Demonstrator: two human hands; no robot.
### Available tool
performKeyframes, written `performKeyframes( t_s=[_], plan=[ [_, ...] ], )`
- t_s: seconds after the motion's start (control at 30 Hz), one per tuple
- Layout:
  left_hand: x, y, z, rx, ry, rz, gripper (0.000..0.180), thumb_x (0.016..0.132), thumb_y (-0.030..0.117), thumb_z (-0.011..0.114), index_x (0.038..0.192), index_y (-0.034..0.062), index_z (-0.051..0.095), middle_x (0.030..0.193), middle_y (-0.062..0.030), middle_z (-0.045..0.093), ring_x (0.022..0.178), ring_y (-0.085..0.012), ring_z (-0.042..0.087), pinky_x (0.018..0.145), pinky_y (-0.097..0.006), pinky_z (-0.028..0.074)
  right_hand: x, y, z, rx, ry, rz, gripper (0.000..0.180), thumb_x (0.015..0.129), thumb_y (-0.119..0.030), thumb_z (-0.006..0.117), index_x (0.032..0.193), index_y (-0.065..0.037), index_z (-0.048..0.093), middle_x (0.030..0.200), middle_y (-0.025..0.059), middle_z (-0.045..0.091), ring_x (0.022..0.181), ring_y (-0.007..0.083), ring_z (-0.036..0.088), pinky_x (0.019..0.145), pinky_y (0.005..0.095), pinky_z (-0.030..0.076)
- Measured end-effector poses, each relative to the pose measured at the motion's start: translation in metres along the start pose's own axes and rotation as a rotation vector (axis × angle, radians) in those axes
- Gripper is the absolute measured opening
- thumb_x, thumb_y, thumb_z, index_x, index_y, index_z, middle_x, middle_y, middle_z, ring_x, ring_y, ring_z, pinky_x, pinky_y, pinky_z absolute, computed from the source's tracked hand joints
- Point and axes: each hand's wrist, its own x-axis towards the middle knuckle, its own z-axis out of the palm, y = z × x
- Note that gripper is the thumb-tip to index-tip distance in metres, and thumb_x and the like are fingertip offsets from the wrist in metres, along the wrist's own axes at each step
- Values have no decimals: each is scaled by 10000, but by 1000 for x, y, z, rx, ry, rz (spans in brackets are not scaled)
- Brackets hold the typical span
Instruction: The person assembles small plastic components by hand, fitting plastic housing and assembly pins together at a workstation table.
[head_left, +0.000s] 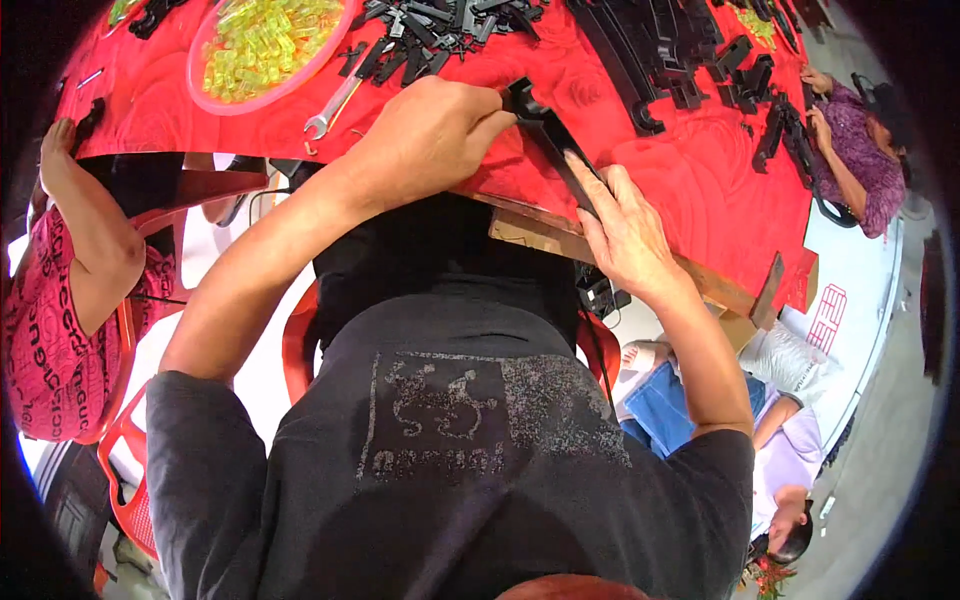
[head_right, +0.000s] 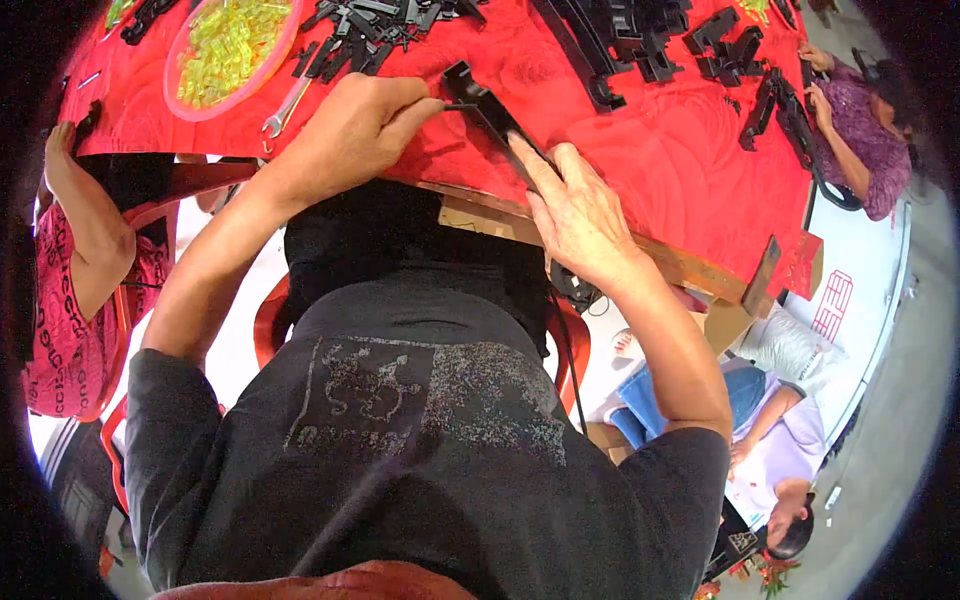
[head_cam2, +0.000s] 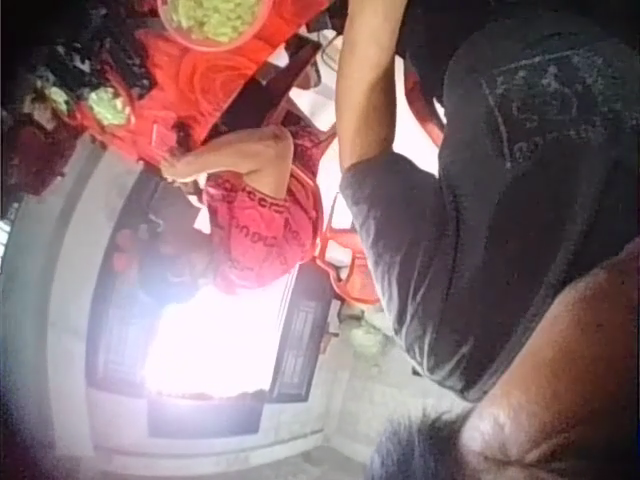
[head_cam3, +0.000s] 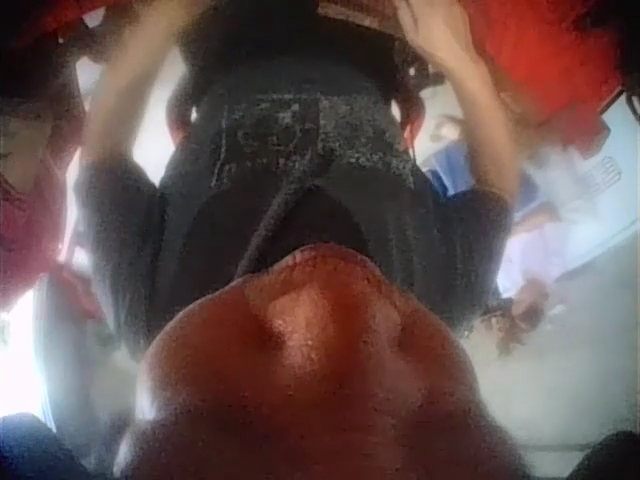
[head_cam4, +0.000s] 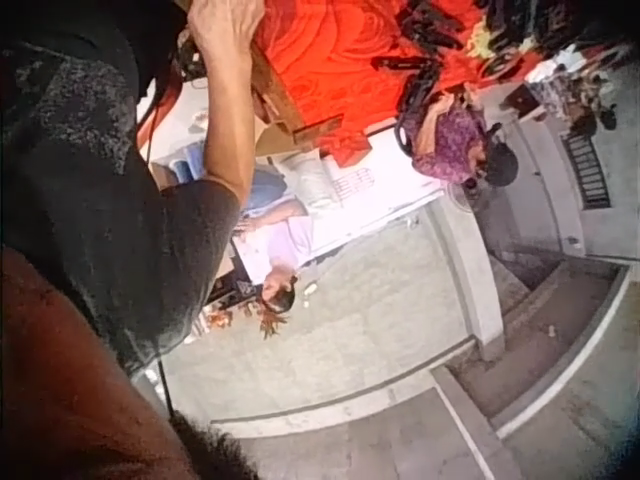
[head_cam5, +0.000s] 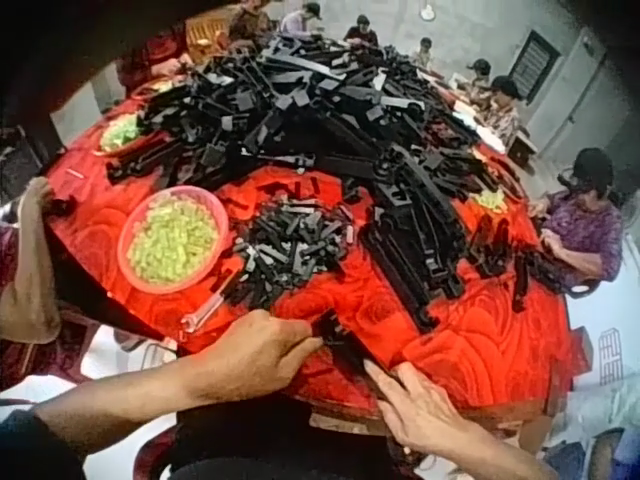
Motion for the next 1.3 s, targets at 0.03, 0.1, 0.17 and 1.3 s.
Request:
performKeyframes(
  t_s=[0.03,0.1,0.17,1.3],
  plan=[
    [-2,-1,0,-30,-7,-20,252,944,175,626,821,-45,623,691,-262,546,628,-441,577,559,-465,439,0,1,1,-1,4,8,652,863,-82,646,1478,-120,434,972,150,462,893,352,574,772,451,521],
    [-6,-1,1,-40,-21,-35,254,945,175,625,817,-44,623,691,-264,546,631,-445,571,557,-464,437,-1,-3,0,-7,6,13,652,865,-84,646,1480,-123,433,975,147,464,896,350,577,776,449,522],
    [-6,0,2,-53,-39,-48,255,946,174,623,814,-44,624,691,-266,546,633,-449,565,556,-464,435,-1,-4,0,-13,7,24,653,867,-86,646,1482,-126,432,977,144,466,898,347,581,779,447,523],
    [38,-11,38,-193,266,-95,304,988,284,590,994,-5,686,946,-80,668,858,-164,620,764,-305,487,-4,-25,17,14,272,85,576,901,-92,622,1457,-145,482,949,149,479,866,347,578,754,466,502]
  ],
)
